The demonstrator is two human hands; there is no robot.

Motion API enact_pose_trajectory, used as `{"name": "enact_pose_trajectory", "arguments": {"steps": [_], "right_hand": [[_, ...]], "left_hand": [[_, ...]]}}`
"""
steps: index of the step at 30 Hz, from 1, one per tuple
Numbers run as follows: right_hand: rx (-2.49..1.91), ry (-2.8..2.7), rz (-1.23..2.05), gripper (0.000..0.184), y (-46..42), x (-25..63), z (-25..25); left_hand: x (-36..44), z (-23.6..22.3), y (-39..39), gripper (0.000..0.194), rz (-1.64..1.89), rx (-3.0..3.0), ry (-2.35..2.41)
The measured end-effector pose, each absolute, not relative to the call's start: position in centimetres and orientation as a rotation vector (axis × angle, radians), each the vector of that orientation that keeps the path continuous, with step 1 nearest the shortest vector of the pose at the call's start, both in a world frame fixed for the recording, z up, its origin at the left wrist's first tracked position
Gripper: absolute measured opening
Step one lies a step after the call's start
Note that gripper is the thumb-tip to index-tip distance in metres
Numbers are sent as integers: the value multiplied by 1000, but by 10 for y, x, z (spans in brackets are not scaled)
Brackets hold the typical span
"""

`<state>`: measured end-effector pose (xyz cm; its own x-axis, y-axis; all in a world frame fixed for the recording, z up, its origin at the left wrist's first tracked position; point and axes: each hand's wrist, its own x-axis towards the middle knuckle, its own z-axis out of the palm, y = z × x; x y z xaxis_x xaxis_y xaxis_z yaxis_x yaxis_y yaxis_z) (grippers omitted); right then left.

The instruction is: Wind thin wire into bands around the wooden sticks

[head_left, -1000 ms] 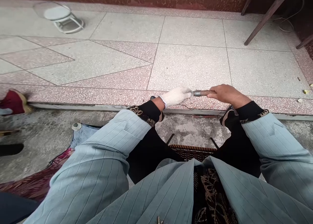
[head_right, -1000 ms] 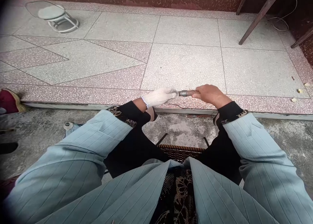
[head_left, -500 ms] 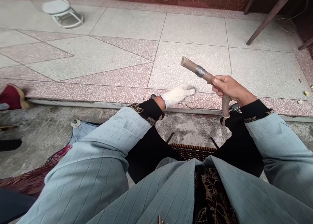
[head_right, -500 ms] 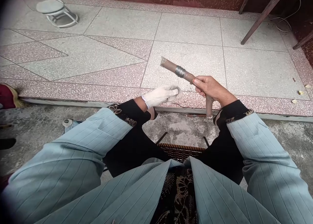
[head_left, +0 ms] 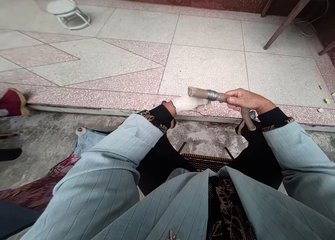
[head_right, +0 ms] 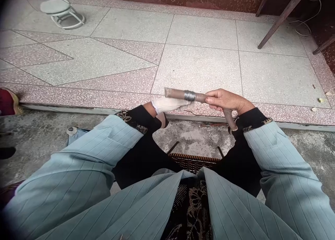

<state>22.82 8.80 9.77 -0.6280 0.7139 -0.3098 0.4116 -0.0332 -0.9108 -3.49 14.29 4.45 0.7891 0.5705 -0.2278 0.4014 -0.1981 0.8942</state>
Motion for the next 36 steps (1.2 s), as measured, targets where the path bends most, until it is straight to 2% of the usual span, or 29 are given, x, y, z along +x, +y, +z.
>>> {"name": "enact_pose_trajectory", "arguments": {"steps": [7, 9, 14, 16, 23, 30, 36], "right_hand": [[-1459, -2504, 1619, 46, 97, 243, 89], [-1658, -2536, 1425, 42, 98, 241, 85], [-2025, -2372, 648, 35, 102, 229, 76], [-1999, -2225, 582, 33, 104, 225, 74], [-1519, -1548, 1345, 37, 95, 218, 96], [-1315, -1400, 1567, 50, 87, 217, 106], [-1175, -1437, 1658, 46, 84, 220, 103]], "left_hand": [[-40, 46, 155, 27, -99, 2463, 853], [-36, 49, 151, 26, -97, 2479, 858], [-27, 52, 140, 22, 102, 2111, 924], [-26, 54, 138, 24, 167, 1861, 858], [-31, 59, 136, 30, 353, 1603, 571], [-33, 58, 136, 37, 368, 1437, 574], [-35, 60, 139, 35, 336, 1508, 628]]}}
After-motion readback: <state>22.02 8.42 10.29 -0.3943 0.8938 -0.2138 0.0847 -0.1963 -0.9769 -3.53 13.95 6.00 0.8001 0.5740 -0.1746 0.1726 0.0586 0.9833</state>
